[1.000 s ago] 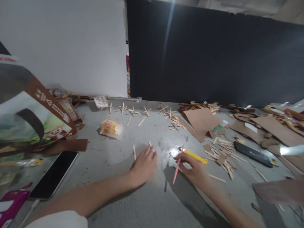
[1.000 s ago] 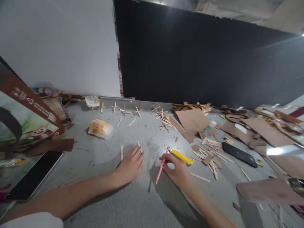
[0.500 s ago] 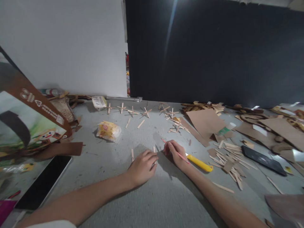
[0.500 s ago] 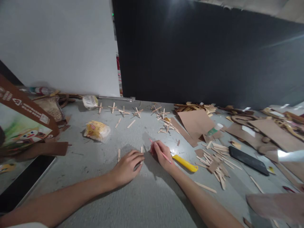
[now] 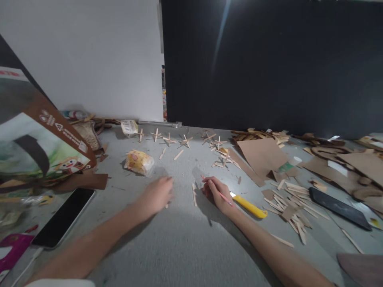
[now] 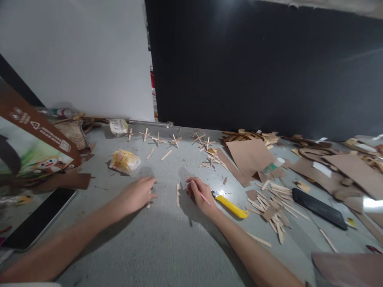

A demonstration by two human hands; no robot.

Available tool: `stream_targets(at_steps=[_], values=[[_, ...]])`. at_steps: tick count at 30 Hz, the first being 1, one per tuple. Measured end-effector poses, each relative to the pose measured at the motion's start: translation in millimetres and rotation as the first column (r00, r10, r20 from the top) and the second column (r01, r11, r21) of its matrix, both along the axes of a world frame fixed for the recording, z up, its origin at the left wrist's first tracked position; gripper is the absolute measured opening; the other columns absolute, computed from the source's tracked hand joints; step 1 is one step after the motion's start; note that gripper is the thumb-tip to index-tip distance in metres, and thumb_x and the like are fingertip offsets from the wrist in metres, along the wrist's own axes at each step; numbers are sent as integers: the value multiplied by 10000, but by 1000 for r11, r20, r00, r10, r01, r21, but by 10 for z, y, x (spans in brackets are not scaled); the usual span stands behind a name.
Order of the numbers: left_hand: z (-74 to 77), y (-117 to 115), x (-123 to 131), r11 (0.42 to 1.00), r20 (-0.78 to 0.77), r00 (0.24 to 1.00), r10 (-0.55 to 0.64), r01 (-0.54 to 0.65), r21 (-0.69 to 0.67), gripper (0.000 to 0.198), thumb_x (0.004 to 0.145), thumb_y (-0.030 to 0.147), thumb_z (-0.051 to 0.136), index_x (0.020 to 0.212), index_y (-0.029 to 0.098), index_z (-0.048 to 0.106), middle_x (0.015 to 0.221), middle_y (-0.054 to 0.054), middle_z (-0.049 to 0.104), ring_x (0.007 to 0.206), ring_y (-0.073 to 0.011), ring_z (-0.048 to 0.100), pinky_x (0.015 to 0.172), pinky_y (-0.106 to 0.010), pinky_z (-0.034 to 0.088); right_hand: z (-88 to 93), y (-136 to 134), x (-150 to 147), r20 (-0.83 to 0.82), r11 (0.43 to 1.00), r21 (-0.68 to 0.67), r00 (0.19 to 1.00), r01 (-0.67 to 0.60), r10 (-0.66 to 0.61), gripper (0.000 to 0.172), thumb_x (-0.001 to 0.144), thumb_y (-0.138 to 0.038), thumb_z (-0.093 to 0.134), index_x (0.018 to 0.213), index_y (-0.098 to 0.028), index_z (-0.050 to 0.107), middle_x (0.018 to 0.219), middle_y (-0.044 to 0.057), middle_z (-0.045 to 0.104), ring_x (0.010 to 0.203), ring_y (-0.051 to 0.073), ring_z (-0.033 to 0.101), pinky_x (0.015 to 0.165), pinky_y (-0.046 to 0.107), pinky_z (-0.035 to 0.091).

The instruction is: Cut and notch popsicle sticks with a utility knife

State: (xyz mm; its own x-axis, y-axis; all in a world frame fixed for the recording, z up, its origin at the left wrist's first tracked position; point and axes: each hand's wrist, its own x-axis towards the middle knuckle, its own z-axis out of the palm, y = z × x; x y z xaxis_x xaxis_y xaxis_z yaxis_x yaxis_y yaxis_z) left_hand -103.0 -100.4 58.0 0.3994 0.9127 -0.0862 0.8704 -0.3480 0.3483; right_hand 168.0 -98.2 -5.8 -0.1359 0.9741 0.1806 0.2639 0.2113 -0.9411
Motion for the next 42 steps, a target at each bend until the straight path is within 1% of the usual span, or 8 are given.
stream_targets(at_steps=[4,7,17,22,27,32,36,42], values=[[-22,175,-304,998,109,992,56,-54,-24,321,738,243,816,1006,207,643,1090,-72,699,1060,-283,673,867,-336,482,9,2,0,15,1000,21,1000,-20,19,509,1040,-677,430,1023,-230,671,752,23,697,630,173,645,616,286,515],[-137,258,-365,974,191,963,192,-162,-158,343,647,220,842,896,210,608,864,10,649,819,-207,646,734,-282,441,17,2,-2,26,999,33,999,-23,22,503,1042,-663,426,1024,-228,677,751,24,699,622,171,637,610,284,509],[-217,453,-319,969,254,936,242,-221,-109,152,792,175,751,934,178,694,749,0,692,744,-198,670,740,-297,496,62,2,-23,57,998,53,998,-34,31,493,1041,-642,416,1014,-225,678,715,10,679,600,172,634,591,278,489],[-235,398,-83,975,297,940,171,-204,85,295,1020,161,472,1190,188,712,1176,-109,715,1222,-261,622,1068,-415,473,63,-1,-25,57,998,52,998,-34,31,480,1056,-625,412,1046,-223,674,723,10,686,605,168,633,593,274,480],[-372,173,363,975,295,947,-126,64,213,509,884,462,804,1303,190,708,1363,-139,655,1302,-332,560,1129,-501,464,111,-49,-5,82,998,39,996,-44,41,507,1073,-635,367,1025,-225,661,727,16,702,538,150,600,537,264,464],[-465,113,556,979,274,953,-133,83,187,566,770,434,903,1278,244,742,1390,-132,639,1337,-371,535,1110,-554,462,143,-58,-14,204,993,96,978,-74,53,401,1054,-556,443,825,-250,564,635,-5,604,541,154,531,566,281,429],[-451,118,539,977,270,951,-153,103,189,536,772,402,908,1262,250,753,1407,-127,640,1350,-374,532,1125,-556,449,122,-1,-94,280,985,147,959,-91,47,333,826,-440,768,795,-260,489,734,-6,595,683,185,537,643,293,416],[-472,109,521,972,262,950,-171,119,203,619,791,510,888,1326,241,733,1408,-130,642,1364,-385,527,1139,-584,433,51,49,-78,329,968,249,940,8,-92,182,869,-302,609,819,-262,438,748,-6,551,688,185,508,641,287,399]])
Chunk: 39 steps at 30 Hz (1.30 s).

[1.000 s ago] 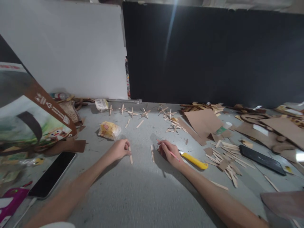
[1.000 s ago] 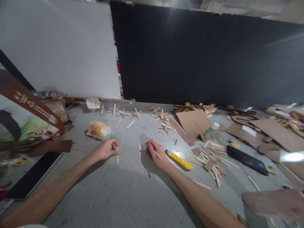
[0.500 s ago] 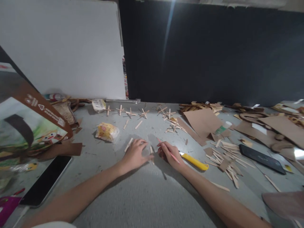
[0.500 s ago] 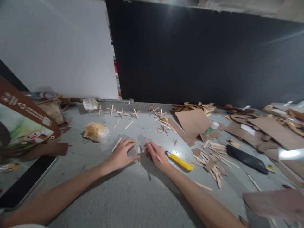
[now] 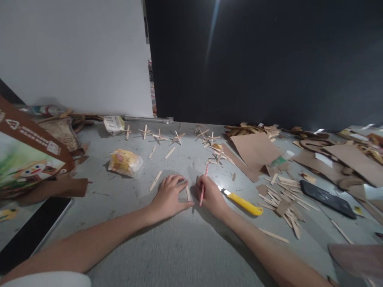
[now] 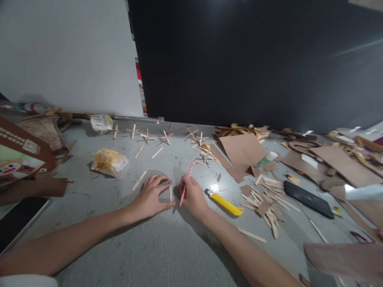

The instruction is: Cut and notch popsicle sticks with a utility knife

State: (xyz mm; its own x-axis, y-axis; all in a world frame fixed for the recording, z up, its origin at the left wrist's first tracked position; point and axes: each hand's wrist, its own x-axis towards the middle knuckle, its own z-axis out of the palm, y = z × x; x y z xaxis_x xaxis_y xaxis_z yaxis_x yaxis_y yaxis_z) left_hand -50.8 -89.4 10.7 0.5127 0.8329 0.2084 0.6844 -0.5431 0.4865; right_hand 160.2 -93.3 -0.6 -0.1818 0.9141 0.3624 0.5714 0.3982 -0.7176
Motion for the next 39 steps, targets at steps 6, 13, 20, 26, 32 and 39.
stream_targets(at_steps=[6,13,20,26,32,39], values=[[-6,174,-141,993,-2,994,-110,110,37,664,827,617,826,1371,253,716,1382,-131,655,1339,-355,549,1129,-531,459,-14,16,145,-134,994,-10,985,107,-107,209,1034,-437,488,922,-261,478,678,-42,532,579,159,492,586,281,411],[26,332,-209,998,49,997,-63,63,16,614,852,509,845,1379,239,685,1373,-119,691,1331,-339,578,1136,-526,453,19,51,285,-83,994,89,994,-67,74,352,1125,-498,352,1133,-248,599,909,51,726,796,192,697,744,304,555],[49,247,-158,991,73,997,-17,26,-133,1093,796,419,900,1681,297,270,1432,-115,702,1476,-366,497,1210,-600,362,10,-130,184,13,979,87,983,-184,183,321,1157,-374,306,1086,-244,592,724,8,712,586,164,666,591,269,533],[71,238,-144,986,87,995,-54,67,-154,1075,825,414,876,1685,260,249,1444,-128,700,1515,-361,468,1216,-568,369,49,-144,61,258,910,167,907,-380,332,233,1125,-296,429,1247,-232,617,1051,115,759,1001,250,731,846,378,591],[75,249,-148,985,94,994,-55,69,-155,1018,819,434,875,1654,269,316,1438,-126,702,1496,-358,496,1215,-562,394,49,-134,54,243,896,257,922,-361,302,202,1092,-210,469,1137,-220,666,914,70,732,810,200,691,739,300,552],[29,266,-140,990,86,994,-64,74,-119,956,820,371,852,1632,265,358,1439,-125,702,1491,-354,503,1220,-584,382,82,-134,56,333,870,320,904,-375,268,192,1097,-203,451,1087,-213,642,926,93,739,876,224,673,768,343,542]])
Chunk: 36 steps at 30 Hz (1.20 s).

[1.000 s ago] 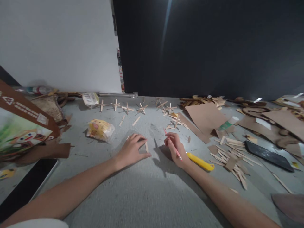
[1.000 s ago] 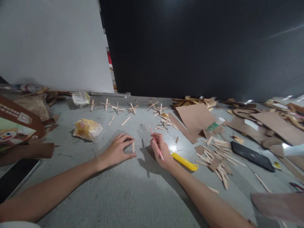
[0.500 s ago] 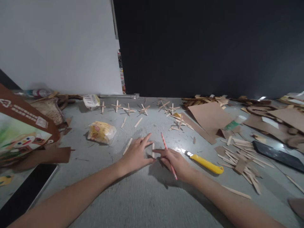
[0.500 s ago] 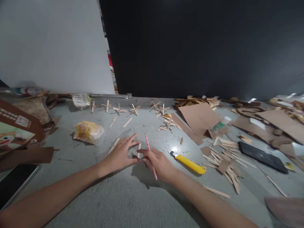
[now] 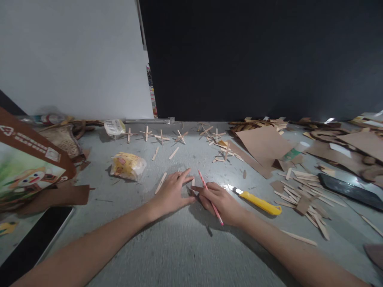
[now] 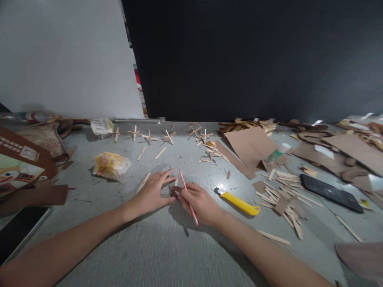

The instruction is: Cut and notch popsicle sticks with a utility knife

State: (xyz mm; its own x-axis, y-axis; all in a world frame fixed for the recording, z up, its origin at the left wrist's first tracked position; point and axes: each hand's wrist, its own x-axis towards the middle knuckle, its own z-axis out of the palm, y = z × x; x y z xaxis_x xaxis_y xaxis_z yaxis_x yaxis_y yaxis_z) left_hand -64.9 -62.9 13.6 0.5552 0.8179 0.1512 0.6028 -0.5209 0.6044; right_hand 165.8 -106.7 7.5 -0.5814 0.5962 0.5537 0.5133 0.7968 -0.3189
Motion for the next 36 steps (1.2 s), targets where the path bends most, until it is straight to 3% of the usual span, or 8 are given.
stream_targets(at_steps=[3,12,15,19,25,32,36], values=[[-12,4,0,1000,7,1000,2,-2,14,923,823,402,853,1607,241,394,1442,-143,696,1479,-362,516,1205,-581,400,-10,8,-12,61,1000,-6,998,27,-26,190,1089,-208,472,998,-231,637,837,79,729,837,242,647,749,362,529],[-21,-1,-23,1000,12,1000,-2,1,31,841,819,406,875,1562,273,503,1429,-131,685,1423,-348,558,1174,-546,448,-2,7,-16,-26,997,-72,1000,4,-6,189,1067,-157,463,1096,-238,631,974,91,773,874,233,673,783,353,545],[-10,7,-30,999,-5,1000,-29,30,40,698,833,395,872,1475,277,624,1448,-119,678,1413,-333,556,1177,-543,450,10,4,-5,-78,996,-85,997,6,-13,182,1058,-149,474,1093,-244,626,894,67,747,843,223,674,766,333,546],[-7,31,-43,992,-31,995,-99,102,81,453,862,377,858,1296,284,770,1476,-104,678,1434,-344,521,1181,-590,429,3,-1,4,-170,990,-126,981,67,-88,185,1064,-205,470,949,-245,610,800,55,685,744,211,654,665,321,534],[-22,12,-60,974,29,982,-188,183,135,115,943,316,780,1026,274,846,1325,-84,768,1320,-289,608,1113,-526,507,-24,1,2,-226,977,-189,963,102,-145,224,1086,-262,462,885,-265,560,795,48,677,706,202,647,636,326,532],[-32,-11,-50,972,50,981,-189,179,149,113,961,312,751,897,265,832,1279,-74,785,1276,-275,636,1081,-500,538,0,-10,17,-199,969,-230,970,93,-140,201,1065,-242,483,884,-263,568,823,49,694,749,203,661,668,316,540],[-49,5,-42,964,41,980,-197,186,189,162,1010,280,675,978,258,832,1280,-85,772,1252,-265,632,1078,-497,540,30,3,2,-186,976,-207,977,66,-105,154,1043,-183,473,1004,-255,603,805,41,683,759,199,643,677,303,538]])
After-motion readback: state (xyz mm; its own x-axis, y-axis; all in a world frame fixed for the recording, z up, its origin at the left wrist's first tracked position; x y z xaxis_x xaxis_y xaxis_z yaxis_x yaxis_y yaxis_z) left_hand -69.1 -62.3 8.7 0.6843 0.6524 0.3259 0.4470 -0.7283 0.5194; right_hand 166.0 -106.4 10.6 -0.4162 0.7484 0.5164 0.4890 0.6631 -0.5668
